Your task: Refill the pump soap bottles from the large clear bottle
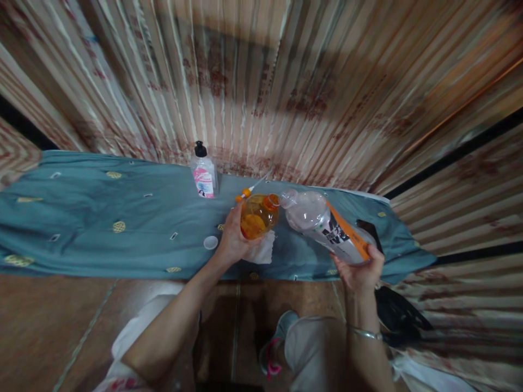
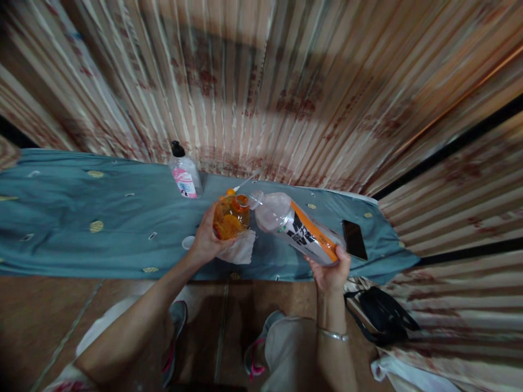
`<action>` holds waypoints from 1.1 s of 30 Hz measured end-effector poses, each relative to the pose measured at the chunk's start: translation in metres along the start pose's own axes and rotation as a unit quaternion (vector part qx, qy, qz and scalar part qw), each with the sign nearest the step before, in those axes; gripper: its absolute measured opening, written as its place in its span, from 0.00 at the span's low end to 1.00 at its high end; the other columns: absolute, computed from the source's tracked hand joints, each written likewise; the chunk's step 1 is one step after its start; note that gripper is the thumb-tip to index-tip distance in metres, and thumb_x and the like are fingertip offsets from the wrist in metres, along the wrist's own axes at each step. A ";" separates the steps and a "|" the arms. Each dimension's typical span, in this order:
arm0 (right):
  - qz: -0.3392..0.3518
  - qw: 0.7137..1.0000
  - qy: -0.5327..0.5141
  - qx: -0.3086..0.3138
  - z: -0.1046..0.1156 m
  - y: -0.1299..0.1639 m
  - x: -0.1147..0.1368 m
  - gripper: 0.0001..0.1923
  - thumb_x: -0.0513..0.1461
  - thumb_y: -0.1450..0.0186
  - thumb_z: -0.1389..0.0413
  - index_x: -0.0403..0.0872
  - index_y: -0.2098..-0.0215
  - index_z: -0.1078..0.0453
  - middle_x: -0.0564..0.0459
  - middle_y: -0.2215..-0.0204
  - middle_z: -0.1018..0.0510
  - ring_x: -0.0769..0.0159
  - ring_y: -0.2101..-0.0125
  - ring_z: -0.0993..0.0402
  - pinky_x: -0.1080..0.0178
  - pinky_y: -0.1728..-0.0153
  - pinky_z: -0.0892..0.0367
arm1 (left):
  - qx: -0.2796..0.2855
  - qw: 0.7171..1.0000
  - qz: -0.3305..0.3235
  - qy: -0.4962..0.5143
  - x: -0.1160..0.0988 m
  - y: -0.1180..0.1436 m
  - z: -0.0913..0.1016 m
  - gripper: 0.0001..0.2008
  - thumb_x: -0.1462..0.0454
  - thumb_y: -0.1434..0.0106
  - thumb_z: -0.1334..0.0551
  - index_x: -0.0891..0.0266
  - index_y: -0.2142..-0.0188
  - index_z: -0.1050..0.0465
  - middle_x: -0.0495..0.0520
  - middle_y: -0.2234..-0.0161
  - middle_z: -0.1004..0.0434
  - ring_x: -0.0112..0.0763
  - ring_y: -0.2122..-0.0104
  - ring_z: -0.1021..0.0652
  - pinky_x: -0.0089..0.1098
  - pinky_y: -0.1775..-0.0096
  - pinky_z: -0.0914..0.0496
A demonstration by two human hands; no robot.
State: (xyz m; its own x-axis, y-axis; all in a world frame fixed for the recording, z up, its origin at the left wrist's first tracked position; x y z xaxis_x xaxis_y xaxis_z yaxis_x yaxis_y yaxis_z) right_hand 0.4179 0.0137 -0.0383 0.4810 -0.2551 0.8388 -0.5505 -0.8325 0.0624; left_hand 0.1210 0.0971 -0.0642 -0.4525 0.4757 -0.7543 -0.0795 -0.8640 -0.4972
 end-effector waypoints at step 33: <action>-0.005 0.999 0.016 0.028 -0.001 -0.013 -0.001 0.27 0.56 0.48 0.43 0.46 0.58 0.28 0.51 0.69 0.22 0.65 0.76 0.26 0.66 0.86 0.32 | -0.008 1.000 0.008 0.007 -0.009 0.002 0.002 0.48 0.59 0.56 0.26 0.60 0.38 0.46 0.64 0.43 0.35 0.55 0.43 0.32 0.52 0.41 0.38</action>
State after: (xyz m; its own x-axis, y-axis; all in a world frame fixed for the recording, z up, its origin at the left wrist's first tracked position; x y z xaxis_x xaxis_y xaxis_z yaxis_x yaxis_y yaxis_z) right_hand 0.4241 0.0251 -0.0396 0.4647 -0.2311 0.8548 -0.5056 -0.8618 0.0419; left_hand 0.1227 0.0905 -0.0580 -0.4412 0.4635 -0.7684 -0.0582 -0.8692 -0.4909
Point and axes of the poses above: each hand's wrist, its own y-axis away from the middle knuckle, its own z-axis out of the back of the hand, x = y × z, the point moved 5 cm from there along -y, towards the middle knuckle
